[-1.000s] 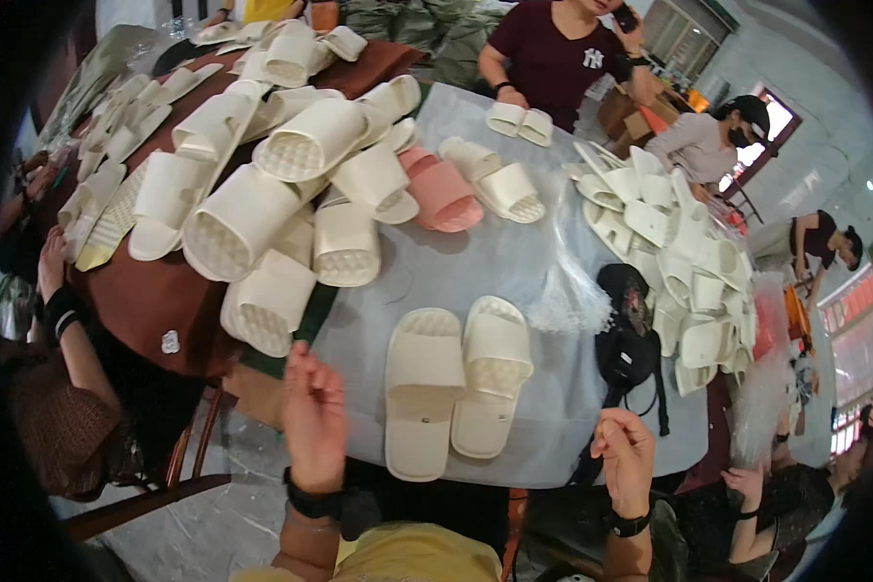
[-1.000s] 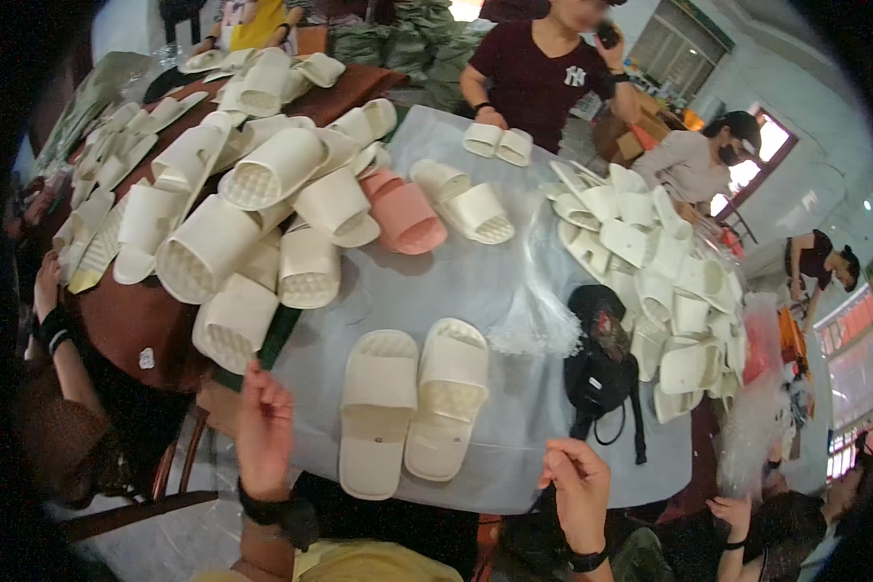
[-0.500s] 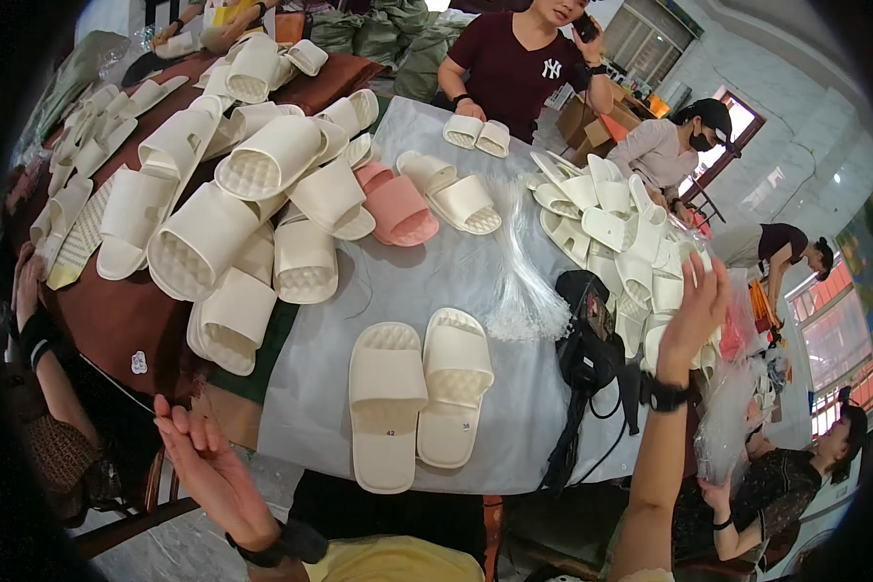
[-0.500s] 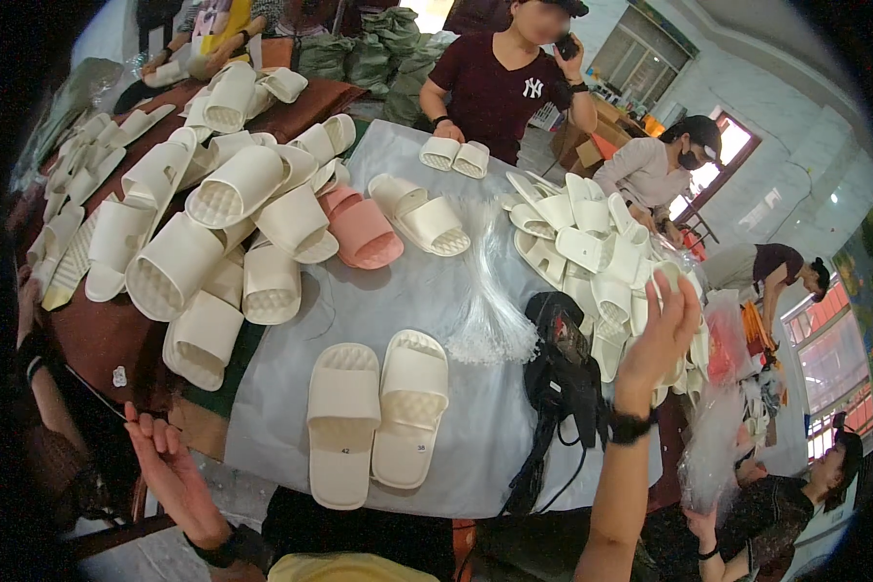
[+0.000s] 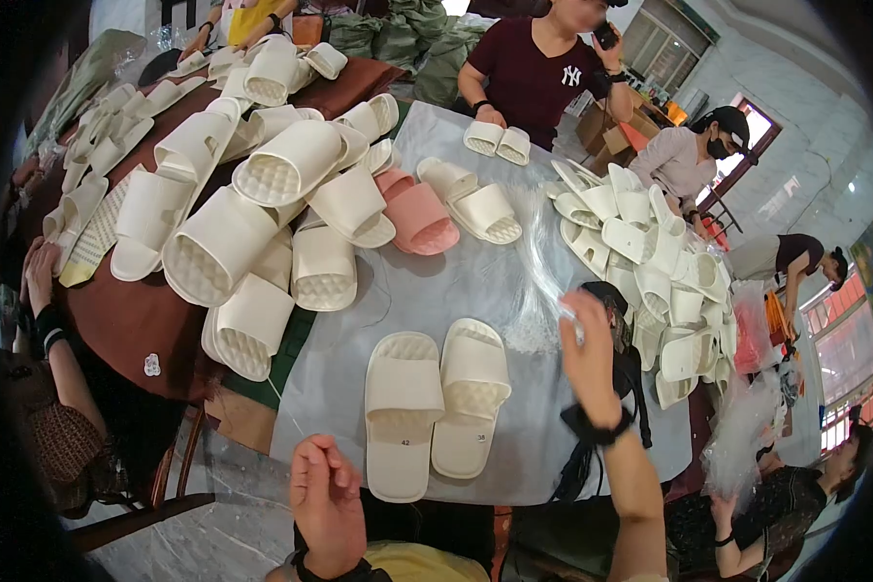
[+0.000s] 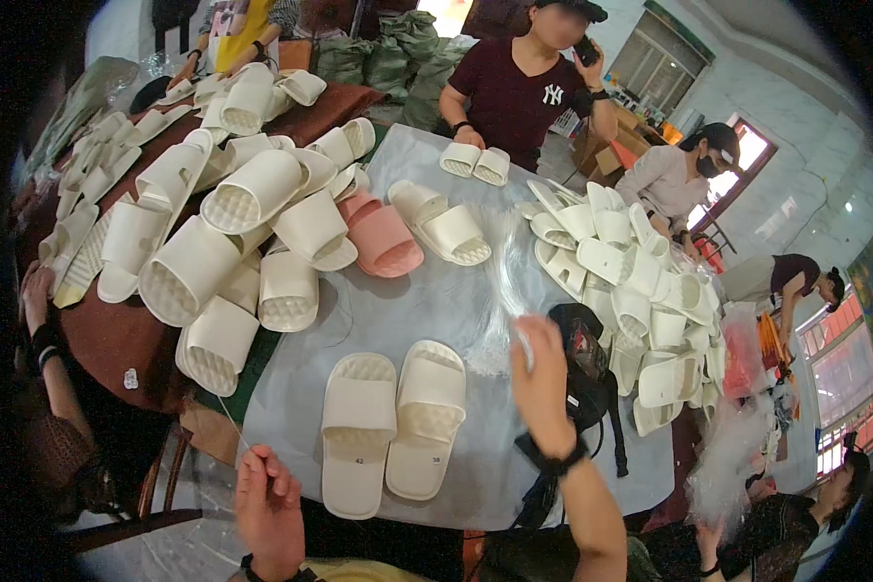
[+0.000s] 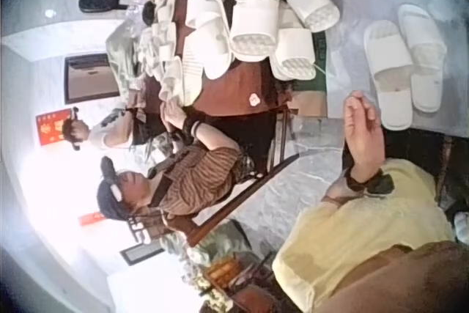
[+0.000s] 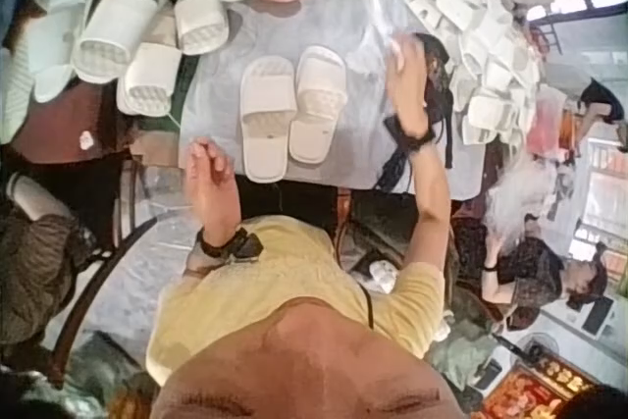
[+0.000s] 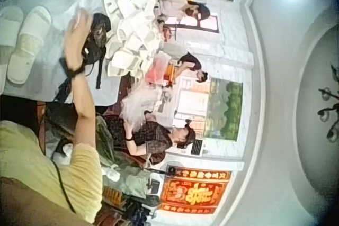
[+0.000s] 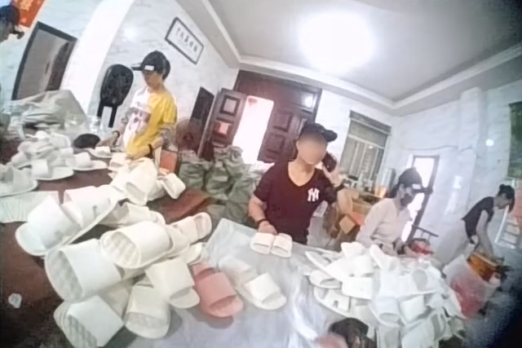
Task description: Sorting and packaging finished sandals into plastic bags.
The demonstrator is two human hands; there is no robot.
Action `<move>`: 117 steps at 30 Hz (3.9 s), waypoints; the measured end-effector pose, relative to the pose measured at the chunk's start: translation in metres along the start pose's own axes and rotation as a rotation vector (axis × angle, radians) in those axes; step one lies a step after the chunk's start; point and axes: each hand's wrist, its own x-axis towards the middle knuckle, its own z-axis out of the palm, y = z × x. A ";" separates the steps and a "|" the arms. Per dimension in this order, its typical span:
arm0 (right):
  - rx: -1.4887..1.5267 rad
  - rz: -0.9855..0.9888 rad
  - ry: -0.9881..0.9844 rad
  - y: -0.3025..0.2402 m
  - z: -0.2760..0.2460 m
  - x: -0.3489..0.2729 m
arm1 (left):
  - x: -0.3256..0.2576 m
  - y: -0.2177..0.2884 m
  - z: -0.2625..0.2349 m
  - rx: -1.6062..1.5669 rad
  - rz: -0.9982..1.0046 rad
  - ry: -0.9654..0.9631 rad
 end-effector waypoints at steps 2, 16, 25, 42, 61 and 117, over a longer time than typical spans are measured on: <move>0.175 0.101 -0.263 -0.048 -0.021 -0.044 | 0.004 -0.007 -0.001 0.004 -0.028 -0.062; 0.956 0.010 -0.532 -0.107 -0.029 -0.152 | 0.016 -0.042 0.018 -0.014 -0.199 -0.011; 2.274 0.552 0.333 -0.061 -0.036 -0.179 | 0.009 -0.037 -0.004 0.188 -0.284 -0.103; 1.399 0.800 0.072 -0.056 -0.024 -0.127 | 0.015 -0.048 -0.022 0.196 -0.707 -0.061; 0.614 0.507 -0.747 -0.066 0.101 0.002 | 0.064 -0.088 -0.008 0.380 -0.544 -0.174; 1.371 0.889 -0.116 -0.059 0.066 -0.115 | 0.185 -0.131 0.060 0.946 -0.749 -0.906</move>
